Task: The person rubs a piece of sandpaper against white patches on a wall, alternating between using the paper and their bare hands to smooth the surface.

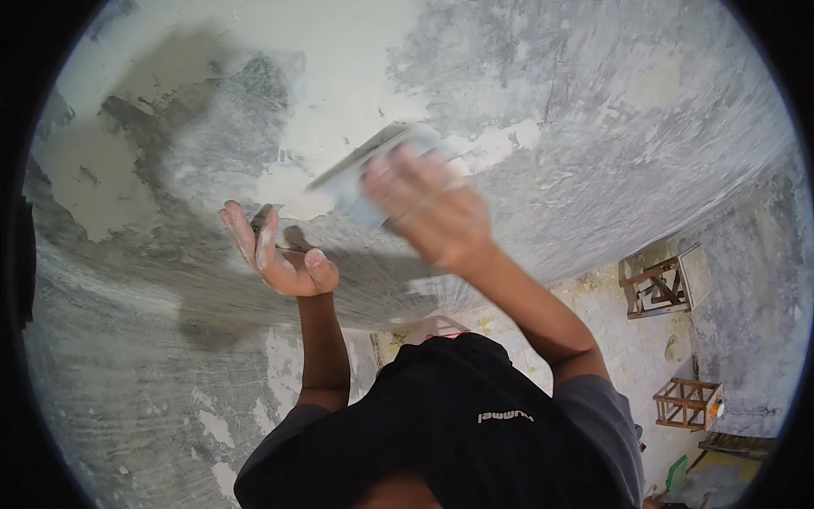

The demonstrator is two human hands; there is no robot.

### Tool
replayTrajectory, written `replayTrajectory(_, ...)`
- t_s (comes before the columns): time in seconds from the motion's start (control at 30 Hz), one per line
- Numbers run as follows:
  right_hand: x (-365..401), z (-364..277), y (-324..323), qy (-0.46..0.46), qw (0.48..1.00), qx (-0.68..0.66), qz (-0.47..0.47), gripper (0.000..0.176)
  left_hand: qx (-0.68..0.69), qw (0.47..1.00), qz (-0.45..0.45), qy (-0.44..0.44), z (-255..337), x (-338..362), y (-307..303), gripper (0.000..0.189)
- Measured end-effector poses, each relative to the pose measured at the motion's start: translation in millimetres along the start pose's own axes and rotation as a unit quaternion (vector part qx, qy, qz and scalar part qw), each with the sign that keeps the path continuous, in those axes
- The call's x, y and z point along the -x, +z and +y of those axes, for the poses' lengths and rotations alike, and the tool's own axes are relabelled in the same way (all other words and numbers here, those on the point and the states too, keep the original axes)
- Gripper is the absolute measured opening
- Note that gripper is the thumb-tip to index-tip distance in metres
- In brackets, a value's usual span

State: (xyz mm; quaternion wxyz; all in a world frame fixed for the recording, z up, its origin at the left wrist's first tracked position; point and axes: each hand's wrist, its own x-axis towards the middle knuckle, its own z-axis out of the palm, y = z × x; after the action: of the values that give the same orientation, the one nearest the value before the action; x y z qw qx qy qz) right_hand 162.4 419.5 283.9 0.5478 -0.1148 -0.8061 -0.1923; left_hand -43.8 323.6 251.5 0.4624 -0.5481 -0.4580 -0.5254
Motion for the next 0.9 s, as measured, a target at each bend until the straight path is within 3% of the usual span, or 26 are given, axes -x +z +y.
replayTrajectory(0.03,8,-6,2,-0.039,0.997,-0.03,-0.056,0.033,-0.003,1.0,0.001,-0.005,-1,1,0,0.06)
replayTrajectory(0.17,28,26,-1,-0.057,0.998,0.013,-0.008,0.035,0.003,1.0,0.007,0.015,-8,4,-2,0.061)
replayTrajectory(0.23,10,21,-5,0.093,0.99,0.04,0.102,0.036,0.0,1.0,0.009,0.018,-9,3,-1,0.061)
replayTrajectory(0.27,9,8,10,0.101,0.988,-0.004,0.12,0.037,-0.005,1.0,0.012,0.023,-7,3,0,0.062)
replayTrajectory(0.3,11,-3,6,0.054,0.998,-0.009,0.035,0.037,-0.001,1.0,0.01,0.02,-5,4,0,0.062)
replayTrajectory(0.37,24,2,5,-0.037,0.999,-0.005,-0.025,0.038,-0.006,1.0,0.01,0.011,-4,1,1,0.061)
replayTrajectory(0.43,44,41,-5,-0.023,0.995,0.098,0.006,0.037,-0.007,1.0,0.019,0.018,-6,-3,3,0.062)
replayTrajectory(0.47,33,56,-19,0.065,0.995,0.03,0.074,0.039,-0.008,1.0,0.02,0.02,-6,-4,3,0.063)
replayTrajectory(0.5,32,56,-18,0.064,0.995,0.034,0.071,0.039,-0.011,1.0,0.021,0.018,-4,-3,3,0.064)
replayTrajectory(0.57,28,50,-7,0.122,0.972,0.076,0.184,0.042,-0.018,1.0,0.015,0.015,-2,-4,2,0.065)
replayTrajectory(0.6,42,26,2,0.154,0.981,0.087,0.076,0.041,-0.028,0.999,0.008,0.014,-1,-4,2,0.065)
replayTrajectory(0.63,33,6,-1,0.075,0.997,0.023,0.016,0.042,-0.026,1.0,0.008,0.011,1,-5,3,0.065)
replayTrajectory(0.7,45,18,-6,-0.018,0.999,0.023,-0.028,0.04,-0.015,1.0,0.017,0.006,1,-6,3,0.065)
replayTrajectory(0.8,44,61,-17,0.109,0.982,0.062,0.141,0.034,-0.011,1.0,0.019,0.013,-3,-3,3,0.064)
replayTrajectory(0.9,45,25,-2,0.152,0.982,0.037,0.108,0.031,-0.02,1.0,0.006,0.014,-3,-3,1,0.063)
